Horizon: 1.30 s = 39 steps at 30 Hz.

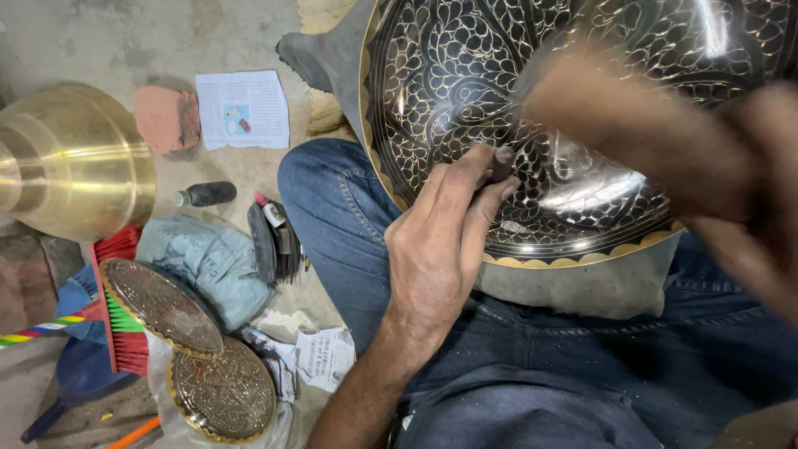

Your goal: The person uses a chisel and wooden mallet to engrave a floral pattern into a large metal plate. They repeatedly strike the chisel to create fine lines and details in the design.

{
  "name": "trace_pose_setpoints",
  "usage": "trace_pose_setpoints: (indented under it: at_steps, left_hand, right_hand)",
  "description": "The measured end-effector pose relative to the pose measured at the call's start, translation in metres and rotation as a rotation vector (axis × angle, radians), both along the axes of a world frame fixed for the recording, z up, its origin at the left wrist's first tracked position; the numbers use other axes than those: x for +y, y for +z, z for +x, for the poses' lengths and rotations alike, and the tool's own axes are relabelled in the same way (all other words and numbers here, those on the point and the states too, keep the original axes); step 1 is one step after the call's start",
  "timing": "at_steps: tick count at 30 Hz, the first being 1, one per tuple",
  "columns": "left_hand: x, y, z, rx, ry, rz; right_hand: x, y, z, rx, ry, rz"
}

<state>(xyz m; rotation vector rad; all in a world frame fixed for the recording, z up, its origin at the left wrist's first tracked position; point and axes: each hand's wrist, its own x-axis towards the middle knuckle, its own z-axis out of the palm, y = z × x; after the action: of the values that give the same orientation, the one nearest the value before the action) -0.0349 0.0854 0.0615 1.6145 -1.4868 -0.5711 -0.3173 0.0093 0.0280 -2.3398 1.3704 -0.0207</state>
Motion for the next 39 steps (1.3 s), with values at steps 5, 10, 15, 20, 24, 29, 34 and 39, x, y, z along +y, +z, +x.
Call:
trace_pose_setpoints:
  at_steps: [5,10,15,20,24,29,34,39]
  left_hand:
    - [-0.001,0.002,0.000,0.006,0.001,0.011]
    - [-0.002,0.004,0.001,-0.008,-0.001,0.026]
    - [-0.001,0.006,0.003,-0.027,0.003,0.056]
    - [-0.002,0.004,0.004,-0.010,-0.012,0.005]
    - [-0.002,0.002,0.003,-0.018,-0.003,-0.003]
    - [-0.001,0.001,0.004,-0.068,-0.006,0.011]
    - [-0.002,0.004,0.005,-0.044,-0.011,0.010]
    - [-0.002,0.007,0.004,-0.015,0.006,-0.009]
  right_hand:
    - [-0.003,0.029,0.009,0.100,0.020,-0.005]
    - [0.003,0.054,0.034,0.051,-0.066,-0.019]
    - [0.009,0.066,0.049,0.065,-0.054,-0.054]
    - [0.007,0.061,0.045,0.106,-0.051,-0.055]
    - [0.011,0.047,0.038,-0.230,-0.198,0.079]
    - [0.018,0.033,0.019,-0.083,-0.075,0.192]
    - [0.021,0.026,0.006,0.001,-0.071,0.200]
    - [0.023,0.018,0.012,0.102,-0.122,0.187]
